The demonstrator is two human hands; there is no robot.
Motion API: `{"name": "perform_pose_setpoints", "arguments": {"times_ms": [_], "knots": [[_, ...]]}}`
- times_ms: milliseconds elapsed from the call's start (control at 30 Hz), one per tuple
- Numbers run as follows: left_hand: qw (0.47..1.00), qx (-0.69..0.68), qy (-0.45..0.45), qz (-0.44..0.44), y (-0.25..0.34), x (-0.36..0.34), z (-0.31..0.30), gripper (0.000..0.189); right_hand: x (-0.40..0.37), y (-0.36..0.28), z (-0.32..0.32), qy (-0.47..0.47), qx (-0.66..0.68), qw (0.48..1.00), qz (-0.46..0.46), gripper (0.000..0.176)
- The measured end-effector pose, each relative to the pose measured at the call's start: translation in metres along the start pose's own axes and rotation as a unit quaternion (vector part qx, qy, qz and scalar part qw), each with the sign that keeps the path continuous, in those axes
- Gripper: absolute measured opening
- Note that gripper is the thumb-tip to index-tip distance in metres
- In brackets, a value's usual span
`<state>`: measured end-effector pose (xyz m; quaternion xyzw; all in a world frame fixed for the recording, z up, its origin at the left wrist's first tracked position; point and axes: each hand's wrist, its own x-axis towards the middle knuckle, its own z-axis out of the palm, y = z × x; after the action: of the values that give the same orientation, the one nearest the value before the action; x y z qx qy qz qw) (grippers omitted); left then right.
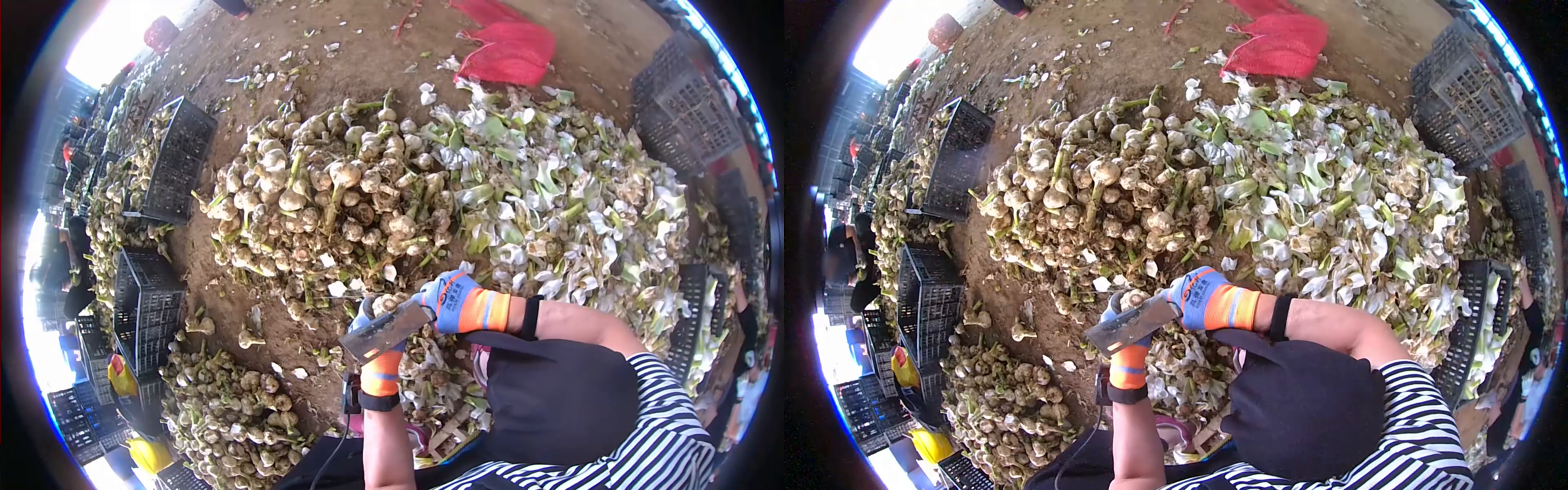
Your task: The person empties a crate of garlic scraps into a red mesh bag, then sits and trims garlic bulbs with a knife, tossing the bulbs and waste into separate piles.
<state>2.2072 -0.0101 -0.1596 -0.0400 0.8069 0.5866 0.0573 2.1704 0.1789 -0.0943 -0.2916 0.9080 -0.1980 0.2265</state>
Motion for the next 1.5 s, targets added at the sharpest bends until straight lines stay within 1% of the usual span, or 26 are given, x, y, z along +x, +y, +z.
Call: {"name": "perform_pose_setpoints", "arguments": {"times_ms": [67,133,200,300,367,433,533,567,600,633,700,867,933,967,1000,1100,1133,1167,1200,1233,1267,1333,1400,1433,1467,1500], "knots": [[0.999,-0.032,-0.006,-0.027,0.018,-0.001,-0.003,0.037,0.000,-0.001,-0.003,-0.010,0.006,1.000,-0.004,0.025],[0.981,0.187,0.040,-0.021,0.088,-0.001,-0.006,0.034,0.013,0.019,0.000,-0.046,0.000,0.993,0.113,0.023],[0.977,0.174,0.116,0.042,0.098,-0.004,-0.006,0.035,0.005,0.074,0.023,0.173,0.150,0.952,0.203,0.019],[0.971,0.206,0.104,0.070,0.081,0.002,-0.012,0.035,-0.007,0.048,0.007,0.161,0.310,0.916,0.195,0.023],[0.956,0.257,0.116,0.083,0.068,0.012,-0.010,0.034,-0.001,0.025,0.013,0.178,0.269,0.937,0.135,0.027],[0.993,-0.077,0.070,-0.054,0.040,0.010,-0.007,0.033,-0.006,-0.001,0.000,0.146,0.244,0.956,0.066,0.028],[0.986,-0.145,0.077,-0.005,0.019,0.007,-0.003,0.042,0.000,-0.008,-0.001,0.129,0.170,0.977,0.023,0.025],[0.976,-0.188,0.102,-0.028,0.024,0.015,-0.009,0.026,0.002,-0.006,0.002,0.138,0.212,0.967,0.032,0.025],[0.888,-0.425,0.094,-0.150,0.033,0.001,-0.008,0.020,0.002,-0.005,0.005,0.146,0.254,0.955,0.041,0.025],[0.822,-0.538,0.086,-0.164,0.038,0.002,-0.010,0.019,0.004,-0.005,0.005,0.134,0.309,0.936,0.104,0.020],[0.684,-0.703,0.088,-0.175,0.044,0.005,-0.016,0.017,0.002,-0.002,0.013,0.174,0.413,0.891,0.069,0.015],[0.645,-0.742,0.113,-0.142,0.059,0.002,-0.013,0.015,0.003,-0.012,0.013,0.153,0.451,0.879,0.012,0.016],[0.631,-0.763,0.064,-0.128,0.066,-0.003,-0.014,0.012,0.012,-0.007,0.026,0.123,0.417,0.901,0.010,0.029],[0.632,-0.765,0.067,-0.104,0.047,-0.008,-0.015,0.012,0.027,0.011,0.046,0.034,0.400,0.911,0.096,0.018],[0.599,-0.795,0.005,-0.092,0.059,-0.011,-0.025,0.012,0.031,0.038,0.076,0.041,0.355,0.916,0.180,0.017],[0.621,-0.775,0.119,-0.015,0.076,-0.047,-0.091,0.022,0.006,0.089,0.113,0.174,0.451,0.849,0.215,0.012],[0.606,-0.786,0.115,0.038,0.047,-0.060,-0.129,0.029,-0.008,0.078,0.093,0.208,0.571,0.746,0.273,0.008],[0.550,-0.823,0.037,0.139,0.021,-0.073,-0.174,0.030,-0.015,0.080,0.084,0.235,0.573,0.747,0.242,0.011],[0.510,-0.835,0.054,0.201,0.006,-0.077,-0.199,0.031,-0.017,0.093,0.095,0.288,0.559,0.758,0.173,0.015],[0.464,-0.843,0.065,0.264,-0.004,-0.079,-0.221,0.031,-0.021,0.096,0.093,0.271,0.591,0.733,0.200,0.015],[0.442,-0.833,0.178,0.283,-0.020,-0.079,-0.232,0.032,-0.025,0.097,0.094,0.250,0.621,0.707,0.226,0.016],[0.724,-0.658,0.204,0.041,-0.129,-0.029,-0.230,0.034,-0.018,0.077,0.087,0.227,0.638,0.704,0.215,0.016],[0.657,-0.748,-0.078,0.048,-0.187,0.017,-0.215,0.039,-0.017,0.046,0.073,0.202,0.609,0.718,0.270,0.015],[0.850,-0.460,0.154,-0.206,-0.154,0.053,-0.175,0.040,-0.013,0.049,0.081,0.213,0.575,0.753,0.239,0.014],[0.840,-0.062,0.348,-0.412,-0.137,0.075,-0.152,0.044,-0.011,0.051,0.088,0.224,0.538,0.785,0.210,0.014],[0.842,-0.065,0.345,-0.410,-0.158,0.087,-0.148,0.044,-0.012,0.040,0.079,0.236,0.550,0.781,0.179,0.016]]}}
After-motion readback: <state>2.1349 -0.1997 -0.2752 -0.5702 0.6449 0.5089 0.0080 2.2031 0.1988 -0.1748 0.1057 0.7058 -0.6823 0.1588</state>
